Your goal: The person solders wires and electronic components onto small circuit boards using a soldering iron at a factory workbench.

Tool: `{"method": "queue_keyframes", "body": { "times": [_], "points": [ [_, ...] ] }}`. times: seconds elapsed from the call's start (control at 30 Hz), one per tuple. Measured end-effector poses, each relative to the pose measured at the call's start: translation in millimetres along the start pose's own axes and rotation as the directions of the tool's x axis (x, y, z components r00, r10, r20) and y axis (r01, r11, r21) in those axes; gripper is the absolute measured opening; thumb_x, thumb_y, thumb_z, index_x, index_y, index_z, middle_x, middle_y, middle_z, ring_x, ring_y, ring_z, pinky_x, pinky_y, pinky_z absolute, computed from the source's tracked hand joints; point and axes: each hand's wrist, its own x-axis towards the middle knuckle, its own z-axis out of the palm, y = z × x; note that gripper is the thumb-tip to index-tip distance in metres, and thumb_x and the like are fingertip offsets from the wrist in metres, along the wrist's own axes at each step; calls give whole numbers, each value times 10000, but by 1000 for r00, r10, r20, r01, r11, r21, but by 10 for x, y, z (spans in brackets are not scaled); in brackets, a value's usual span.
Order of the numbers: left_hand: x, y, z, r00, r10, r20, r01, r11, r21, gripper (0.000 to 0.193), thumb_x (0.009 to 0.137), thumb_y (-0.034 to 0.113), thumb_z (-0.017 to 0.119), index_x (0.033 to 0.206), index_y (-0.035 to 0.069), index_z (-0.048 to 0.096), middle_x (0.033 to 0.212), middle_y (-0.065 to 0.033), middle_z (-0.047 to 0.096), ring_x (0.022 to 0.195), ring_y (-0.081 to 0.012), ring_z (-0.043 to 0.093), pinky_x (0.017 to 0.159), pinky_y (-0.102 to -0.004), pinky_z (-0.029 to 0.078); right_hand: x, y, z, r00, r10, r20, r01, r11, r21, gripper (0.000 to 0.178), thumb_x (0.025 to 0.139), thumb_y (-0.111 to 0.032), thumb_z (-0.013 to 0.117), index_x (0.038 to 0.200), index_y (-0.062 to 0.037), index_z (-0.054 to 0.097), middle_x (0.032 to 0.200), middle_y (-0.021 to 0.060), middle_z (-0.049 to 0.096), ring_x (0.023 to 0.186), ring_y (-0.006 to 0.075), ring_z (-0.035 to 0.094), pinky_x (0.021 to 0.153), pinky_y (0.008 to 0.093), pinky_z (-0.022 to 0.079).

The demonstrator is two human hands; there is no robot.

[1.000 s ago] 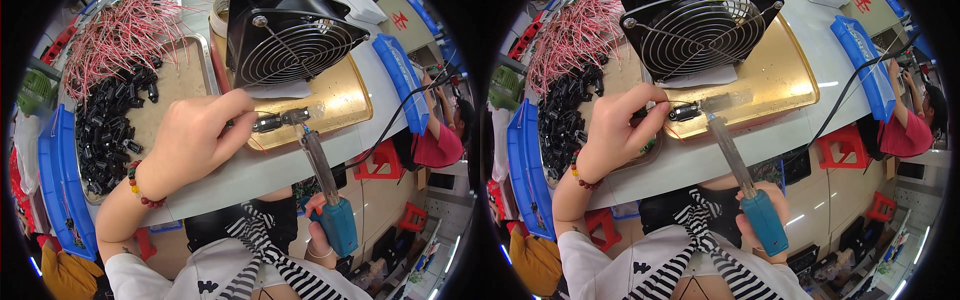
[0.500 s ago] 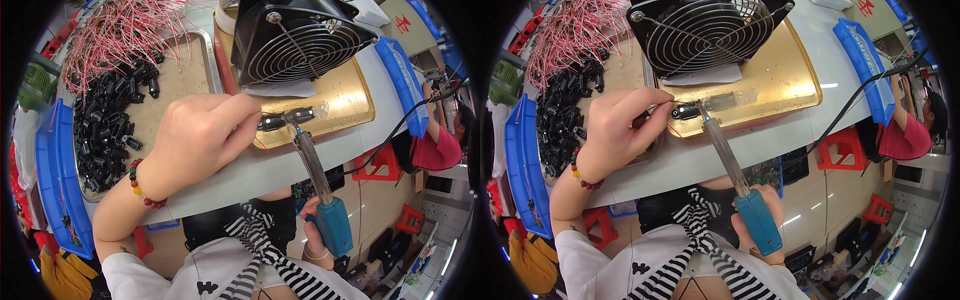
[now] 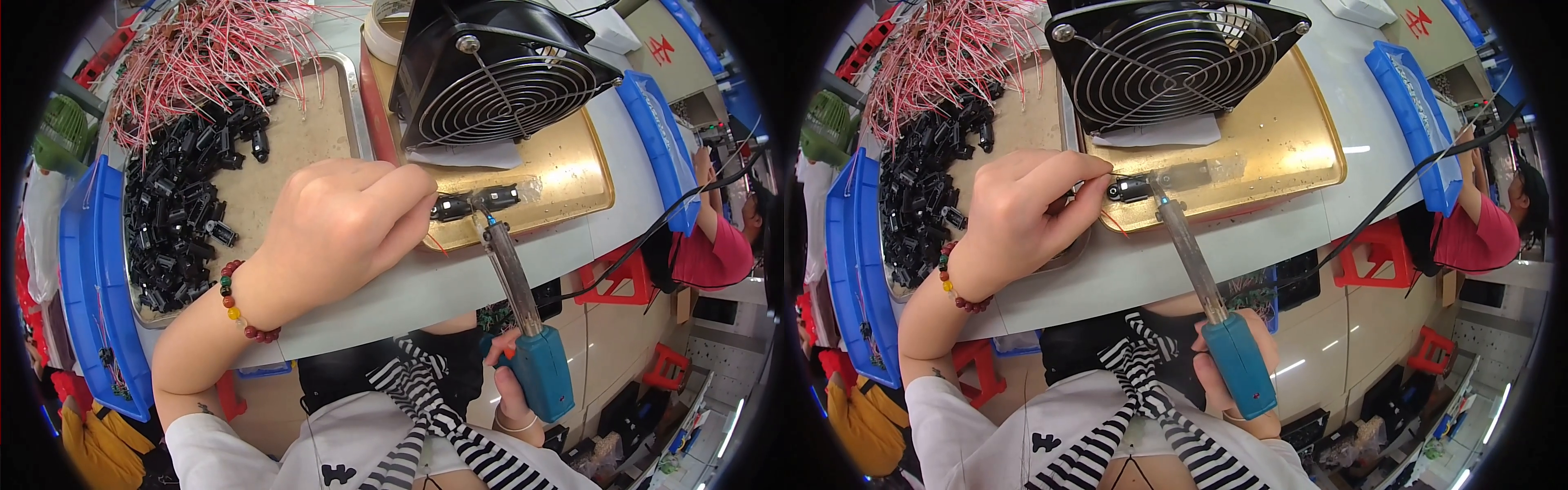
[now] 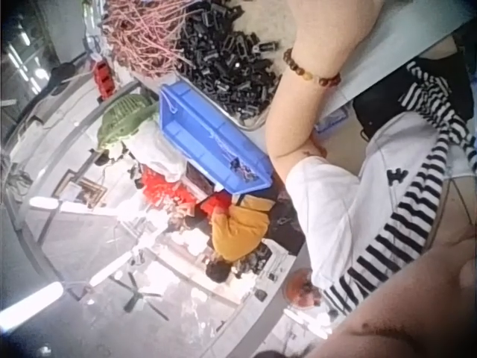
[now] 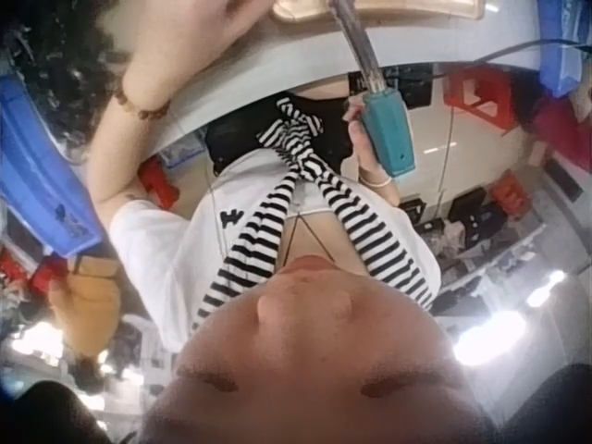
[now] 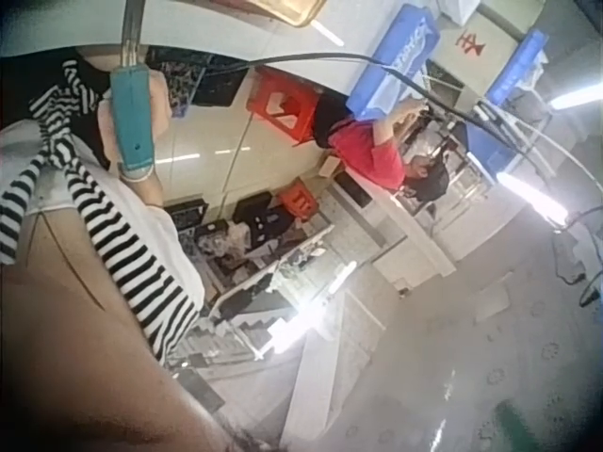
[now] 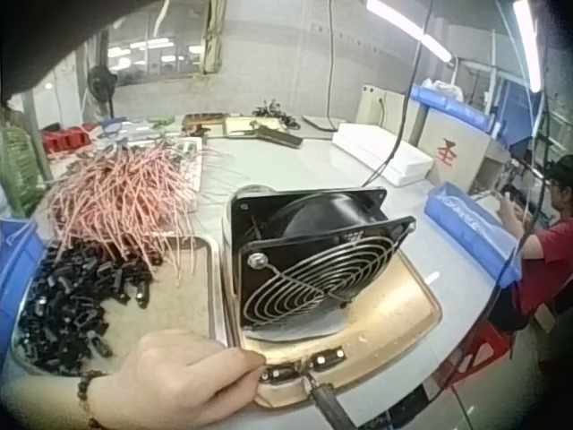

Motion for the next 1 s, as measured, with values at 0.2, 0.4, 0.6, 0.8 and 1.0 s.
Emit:
{"method": "queue_keyframes", "body": {
  "times": [0.2,0.4,0.6,0.8,1.0],
  "points": [
    [2,7,-14,1000,6,-9,-6,1000,16,102,704,21,691,786,42,634,585,-56,558,490,-192,540,465,-292,420,-5,31,-13,1000,-26,-16,26,999,-24,170,761,-159,644,851,-19,610,706,56,606,631,162,573,582,273,437],
    [-1,7,-17,1000,25,4,-25,998,61,102,703,32,694,789,46,640,604,-58,577,510,-203,552,488,-298,436,-35,75,-73,997,-60,57,63,997,-48,210,748,-143,657,894,0,612,729,66,602,645,161,578,566,271,436],
    [-16,-3,-20,1000,13,15,-14,999,51,103,701,32,693,790,47,642,611,-62,585,515,-207,557,494,-301,441,-19,26,-33,998,64,9,-64,990,123,337,754,-183,678,1002,30,596,888,108,585,695,160,594,602,270,469],
    [-10,5,-20,1000,13,18,-13,999,35,101,703,33,692,790,48,643,607,-63,581,518,-214,556,497,-306,442,-12,-31,6,995,79,-55,-63,967,249,452,732,-243,724,1065,16,561,893,92,562,740,160,585,656,269,472],
    [-13,-5,-20,1000,23,8,-23,999,24,103,703,29,685,794,47,641,596,-67,566,517,-223,553,498,-315,442,11,-64,26,987,149,-66,-127,956,263,490,713,-291,745,1053,2,547,892,83,564,749,155,578,664,264,462]
  ]
}}
